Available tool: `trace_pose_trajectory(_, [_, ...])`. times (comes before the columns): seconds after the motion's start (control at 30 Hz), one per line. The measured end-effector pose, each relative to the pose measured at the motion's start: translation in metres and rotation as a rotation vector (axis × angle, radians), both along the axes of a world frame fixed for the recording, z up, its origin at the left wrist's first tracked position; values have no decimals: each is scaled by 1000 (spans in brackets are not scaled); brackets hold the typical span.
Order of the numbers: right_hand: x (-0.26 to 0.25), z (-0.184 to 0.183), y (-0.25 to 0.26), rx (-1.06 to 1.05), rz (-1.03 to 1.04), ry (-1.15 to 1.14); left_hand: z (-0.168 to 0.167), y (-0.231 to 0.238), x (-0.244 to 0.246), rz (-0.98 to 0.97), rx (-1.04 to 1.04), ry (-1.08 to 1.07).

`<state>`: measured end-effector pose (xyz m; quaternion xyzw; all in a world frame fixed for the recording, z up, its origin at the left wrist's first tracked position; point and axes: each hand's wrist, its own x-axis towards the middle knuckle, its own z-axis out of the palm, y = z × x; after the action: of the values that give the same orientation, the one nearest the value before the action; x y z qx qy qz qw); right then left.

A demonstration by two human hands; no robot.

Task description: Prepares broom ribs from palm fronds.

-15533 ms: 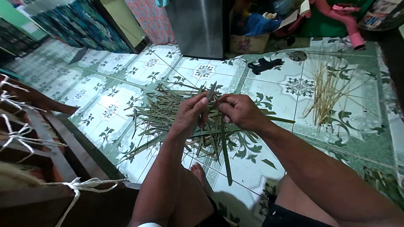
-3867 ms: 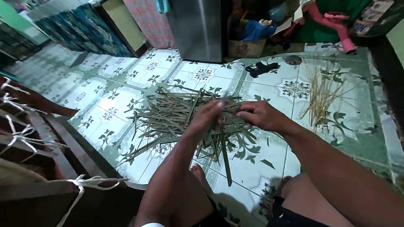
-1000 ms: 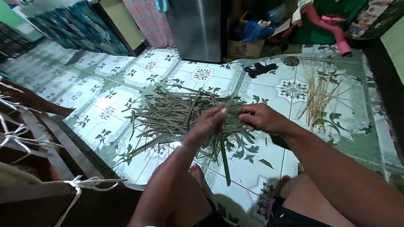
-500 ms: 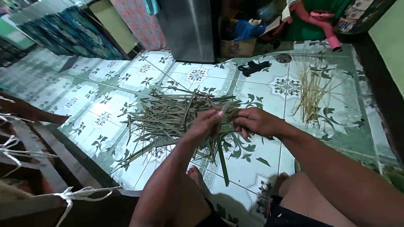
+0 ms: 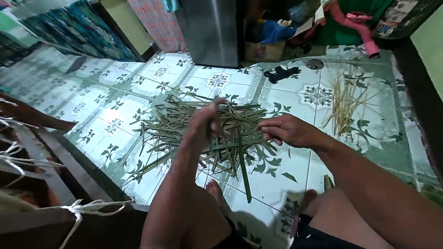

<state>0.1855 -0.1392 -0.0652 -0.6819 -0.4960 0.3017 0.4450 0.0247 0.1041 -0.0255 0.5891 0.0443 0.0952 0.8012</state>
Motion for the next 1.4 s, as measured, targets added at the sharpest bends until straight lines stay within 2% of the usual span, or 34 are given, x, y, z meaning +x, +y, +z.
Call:
trace_pose_trajectory(0.1, [-1,-2,-2,17,-7,-11,-2,20,-3,69,-92,-93])
trace_pose_trajectory(0.27, [-10,-2,7,54,-66,-108,-16,-30,11,-98,81,183])
trace_pose_trajectory(0.33, [-6,0,4,81,-51,-121,-7,-23,8,-87,76,114])
trace_pose_trajectory(0.47, [2,0,-7,67,-7,-123,5,27,-5,64,-175,-163])
trace_pose_trajectory(0.53, [2,-1,-7,47,1,-109,0,25,-5,89,-185,-151])
trace_pose_trajectory(0.67, [0,0,-3,49,7,-23,-11,-17,4,-74,-3,82])
trace_pose_trajectory(0.77, [2,4,-6,22,41,41,2,-4,-1,-80,-10,-27])
trace_pose_trajectory(0.87, [7,0,-11,-26,58,79,8,30,-11,57,-132,-182])
trace_pose_trajectory(0.93, [5,0,-10,-56,31,105,5,34,-11,124,-178,-204])
trace_pose_trajectory(1.1, [-9,0,5,19,-16,111,-10,-8,2,98,-26,-9])
trace_pose_trajectory(1.23, [-15,0,9,60,80,232,-23,-47,11,-170,195,214])
trace_pose_trajectory(1.3, [-12,-1,6,32,121,240,-20,-43,12,-196,219,214])
trace_pose_trajectory(1.4, [-8,-3,0,9,144,125,-7,-12,4,-53,88,47])
